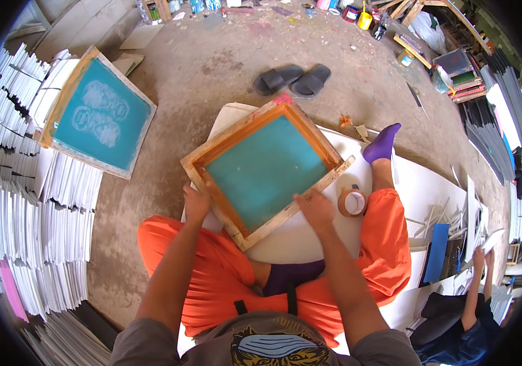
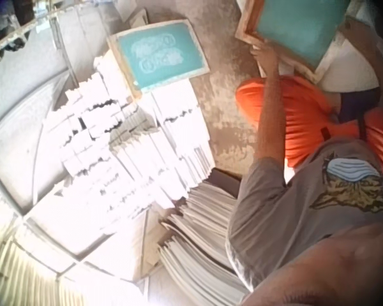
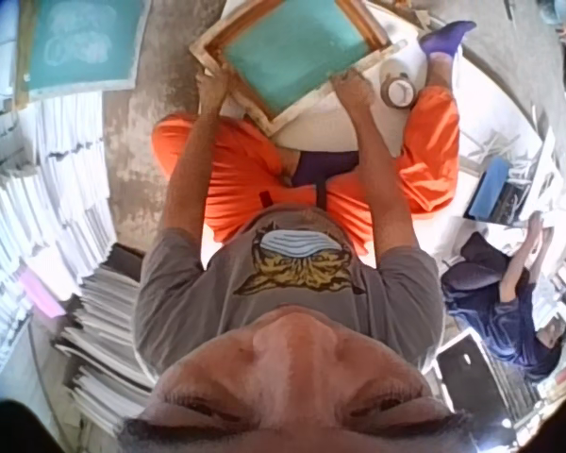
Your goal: The person sits on the floor and applies masking tape to the edges of a wooden screen printing frame. They repeatedly tear strips of tape and press them onto the frame's perimeter to seal the edges.
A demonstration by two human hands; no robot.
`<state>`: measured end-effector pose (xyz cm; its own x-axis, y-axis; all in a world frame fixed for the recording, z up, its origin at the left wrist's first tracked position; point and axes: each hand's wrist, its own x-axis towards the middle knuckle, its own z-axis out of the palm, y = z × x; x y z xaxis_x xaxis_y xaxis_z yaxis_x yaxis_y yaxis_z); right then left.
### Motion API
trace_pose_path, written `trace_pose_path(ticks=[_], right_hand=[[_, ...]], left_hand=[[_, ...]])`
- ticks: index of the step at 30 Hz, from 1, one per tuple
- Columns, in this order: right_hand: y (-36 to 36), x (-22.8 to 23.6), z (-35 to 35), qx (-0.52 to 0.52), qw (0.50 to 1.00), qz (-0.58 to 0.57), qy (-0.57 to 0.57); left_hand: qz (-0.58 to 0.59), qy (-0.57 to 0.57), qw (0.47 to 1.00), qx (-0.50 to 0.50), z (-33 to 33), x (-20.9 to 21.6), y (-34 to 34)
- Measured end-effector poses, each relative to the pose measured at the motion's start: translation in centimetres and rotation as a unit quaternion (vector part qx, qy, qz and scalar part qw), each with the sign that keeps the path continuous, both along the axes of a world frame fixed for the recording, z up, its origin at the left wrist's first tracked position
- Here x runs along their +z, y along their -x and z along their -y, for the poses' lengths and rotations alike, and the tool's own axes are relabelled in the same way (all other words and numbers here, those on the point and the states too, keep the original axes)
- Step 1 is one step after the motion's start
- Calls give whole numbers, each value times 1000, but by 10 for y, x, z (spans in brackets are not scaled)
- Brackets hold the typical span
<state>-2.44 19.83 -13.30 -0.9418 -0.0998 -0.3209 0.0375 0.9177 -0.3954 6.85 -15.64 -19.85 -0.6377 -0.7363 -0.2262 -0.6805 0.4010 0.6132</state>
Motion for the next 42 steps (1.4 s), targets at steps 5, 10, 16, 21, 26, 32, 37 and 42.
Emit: trace_pose_path(ticks=[5,10,16,21,26,32,37,42], right_hand=[[104,-20,-57,50,967,-177,-177],[155,-33,-73,52,981,-78,-168],[137,-32,-69,47,971,-85,-218],[99,-31,-68,18,970,-58,-236],[87,-37,-74,14,963,-70,-259],[88,-41,-67,13,964,-79,-254],[83,-51,-75,9,966,-127,-224],[84,-36,-68,31,968,-62,-239]], left_hand=[[140,-63,982,-111,-44,38,-10],[77,-18,983,-166,-18,-17,-6],[7,52,977,-205,33,-14,50],[-58,17,986,-157,42,-8,56],[91,51,977,-186,0,37,30],[-11,-34,983,-183,31,10,15],[-19,-77,995,-52,22,-3,22],[-36,5,996,-84,24,-18,20]])
